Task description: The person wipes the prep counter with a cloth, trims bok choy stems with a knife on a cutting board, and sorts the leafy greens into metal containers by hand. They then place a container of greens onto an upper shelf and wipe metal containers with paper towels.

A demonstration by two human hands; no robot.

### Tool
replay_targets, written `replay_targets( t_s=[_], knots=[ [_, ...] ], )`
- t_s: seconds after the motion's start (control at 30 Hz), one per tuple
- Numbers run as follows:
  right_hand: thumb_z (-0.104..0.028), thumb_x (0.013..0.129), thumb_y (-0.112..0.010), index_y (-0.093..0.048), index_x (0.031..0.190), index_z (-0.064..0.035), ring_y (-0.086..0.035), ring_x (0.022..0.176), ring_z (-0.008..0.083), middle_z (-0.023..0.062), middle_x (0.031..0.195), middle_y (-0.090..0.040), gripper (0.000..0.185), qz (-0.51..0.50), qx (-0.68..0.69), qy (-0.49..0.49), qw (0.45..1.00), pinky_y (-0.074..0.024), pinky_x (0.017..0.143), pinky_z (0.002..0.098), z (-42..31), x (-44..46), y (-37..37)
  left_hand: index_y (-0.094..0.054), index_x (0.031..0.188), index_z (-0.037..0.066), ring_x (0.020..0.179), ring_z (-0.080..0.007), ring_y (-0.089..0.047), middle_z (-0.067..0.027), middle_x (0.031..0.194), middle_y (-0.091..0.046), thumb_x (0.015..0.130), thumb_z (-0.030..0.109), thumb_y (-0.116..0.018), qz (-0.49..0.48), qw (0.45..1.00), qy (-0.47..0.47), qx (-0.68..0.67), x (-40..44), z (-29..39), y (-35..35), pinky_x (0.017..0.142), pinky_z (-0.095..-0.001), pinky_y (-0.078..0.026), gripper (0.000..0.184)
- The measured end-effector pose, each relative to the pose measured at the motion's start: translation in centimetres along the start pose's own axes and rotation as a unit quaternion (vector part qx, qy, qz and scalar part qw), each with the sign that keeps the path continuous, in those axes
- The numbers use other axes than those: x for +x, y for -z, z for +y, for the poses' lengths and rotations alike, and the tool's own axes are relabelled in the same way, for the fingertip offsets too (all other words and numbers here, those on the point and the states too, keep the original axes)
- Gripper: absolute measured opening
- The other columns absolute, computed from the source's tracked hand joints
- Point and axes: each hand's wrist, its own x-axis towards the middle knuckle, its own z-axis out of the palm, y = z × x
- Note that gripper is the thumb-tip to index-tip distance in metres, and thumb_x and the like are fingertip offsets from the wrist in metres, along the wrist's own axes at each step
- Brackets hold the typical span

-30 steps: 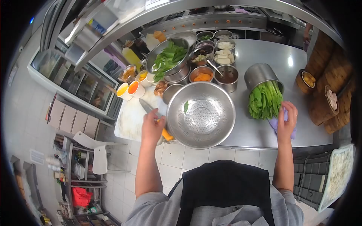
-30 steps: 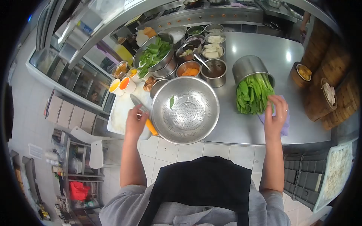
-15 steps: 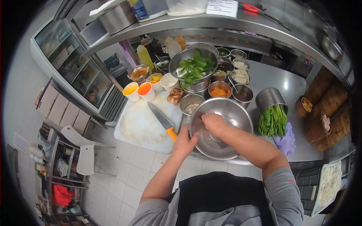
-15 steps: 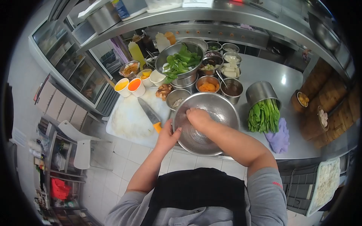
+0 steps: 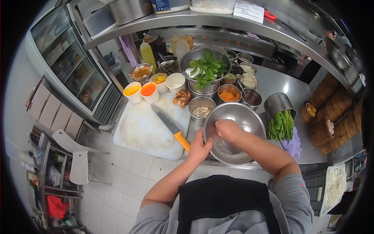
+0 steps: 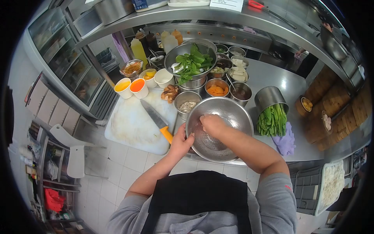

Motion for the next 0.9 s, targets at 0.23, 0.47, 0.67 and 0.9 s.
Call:
replay_targets(
  t_s=[0.23, 0.47, 0.67, 0.9],
  knots=[
    [-0.008, 0.077, -0.065, -0.059, 0.086, -0.0064, -0.060, 0.079, 0.0332, 0.0115, 0.084, -0.060, 0.011, 0.411, 0.053, 0.109, 0.903, -0.0486, 0.066, 0.0439, -3.7, 2.7, 15.7, -0.024, 0.143, 0.000, 0.062, -0.0184, -0.065, -0.0168, 0.101, -0.064, 0.090, 0.007, -0.050, -0.026, 0.974, 0.162, -0.158, -0.1, 3.3, 0.6, 0.045, -0.0284, -0.053, 0.060],
    [-0.007, 0.082, -0.060, -0.068, 0.110, -0.0118, -0.059, 0.112, 0.0319, 0.0136, 0.142, -0.046, 0.029, 0.227, -0.110, -0.012, 0.968, -0.0496, 0.092, 0.0390, -1.5, 7.0, 19.0, -0.023, 0.145, -0.001, 0.056, -0.0124, -0.058, -0.0119, 0.101, -0.062, 0.090, 0.001, -0.048, -0.017, 0.979, 0.111, -0.172, 0.9, 5.9, 1.2, 0.044, -0.0251, -0.049, 0.061],
    [-0.008, 0.080, -0.064, -0.068, 0.097, -0.0113, -0.064, 0.095, 0.0278, 0.0080, 0.112, -0.064, 0.018, 0.499, -0.042, 0.101, 0.860, -0.0505, 0.080, 0.0397, -1.8, -4.5, 19.4, -0.045, 0.136, 0.000, 0.052, -0.0133, -0.055, -0.0072, 0.089, -0.063, 0.082, -0.005, -0.053, 0.127, 0.967, -0.220, -0.026, 1.7, 8.7, 1.9, 0.052, -0.0275, -0.048, 0.055],
    [0.003, 0.076, -0.065, -0.067, 0.094, -0.0038, -0.063, 0.082, 0.0271, 0.0094, 0.092, -0.065, 0.020, 0.512, -0.012, -0.001, 0.859, -0.0477, 0.073, 0.0359, 2.9, -17.8, 16.5, -0.065, 0.121, 0.014, 0.044, -0.0168, -0.043, -0.0006, 0.055, -0.037, 0.067, -0.003, -0.067, 0.046, 0.815, -0.480, 0.322, -0.7, 11.5, -0.5, 0.042, -0.0309, -0.036, 0.056]
  ],
)
